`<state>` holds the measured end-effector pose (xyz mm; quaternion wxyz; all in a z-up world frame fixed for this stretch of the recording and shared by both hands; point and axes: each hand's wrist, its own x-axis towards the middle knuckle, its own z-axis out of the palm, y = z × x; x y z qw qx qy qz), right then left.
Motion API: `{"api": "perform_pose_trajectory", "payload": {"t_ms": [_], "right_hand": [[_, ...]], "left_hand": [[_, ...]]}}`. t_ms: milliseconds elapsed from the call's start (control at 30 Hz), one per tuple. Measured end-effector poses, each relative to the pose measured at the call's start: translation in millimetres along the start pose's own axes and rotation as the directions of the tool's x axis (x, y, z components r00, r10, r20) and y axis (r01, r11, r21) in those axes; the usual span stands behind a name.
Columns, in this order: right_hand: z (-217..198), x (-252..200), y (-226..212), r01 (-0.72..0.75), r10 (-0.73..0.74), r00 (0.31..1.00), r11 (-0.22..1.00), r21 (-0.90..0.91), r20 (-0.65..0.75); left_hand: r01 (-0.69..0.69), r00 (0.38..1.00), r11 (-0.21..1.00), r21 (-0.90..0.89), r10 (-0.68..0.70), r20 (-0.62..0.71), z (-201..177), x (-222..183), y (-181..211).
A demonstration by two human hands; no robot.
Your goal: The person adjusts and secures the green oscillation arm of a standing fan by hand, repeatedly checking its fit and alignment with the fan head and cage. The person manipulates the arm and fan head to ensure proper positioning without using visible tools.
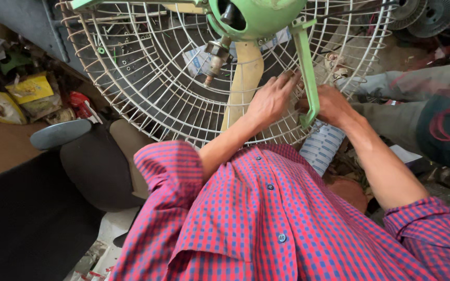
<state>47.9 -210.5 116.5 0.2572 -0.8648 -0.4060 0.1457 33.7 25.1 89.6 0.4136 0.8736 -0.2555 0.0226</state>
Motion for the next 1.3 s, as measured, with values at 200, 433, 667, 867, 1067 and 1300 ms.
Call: {"api": "perform_pose_trajectory", "payload": {"t_ms": [200,433,667,867,1067,1300], "right_hand": [[5.0,-4.8,15.5,0.027,-0.031,0.994,0.999,0.034,0.104],[2.3,-1.3,30.8,-0.247,0.150,0.907,0.946,0.210,0.395],[-3.4,2.8,50.5,-0.536,0.233,0.725,0.782,0.318,0.648],[-13.3,5.2,42.3,-0.347,0.093,0.829,0.859,0.376,0.552],[-28.3,3.6,22.4,-0.275,0.096,0.872,0.908,0.317,0.480],[-33.6,-7.7,14.8,-0.255,0.123,0.905,0.922,0.290,0.407]], "left_hand": [[0.211,0.873,0.976,-0.046,-0.167,0.459,1.0,-46.7,19.6],[0.516,0.773,0.854,-0.067,-0.431,0.465,42.6,-48.1,6.3],[0.625,0.616,0.774,0.104,-0.570,0.544,38.6,-39.5,17.7],[0.626,0.635,0.777,0.063,-0.555,0.537,48.5,-37.4,11.4],[0.645,0.636,0.752,0.138,-0.627,0.450,60.3,-41.4,12.7],[0.691,0.618,0.701,0.179,-0.700,0.359,44.3,-37.7,34.0]]}}
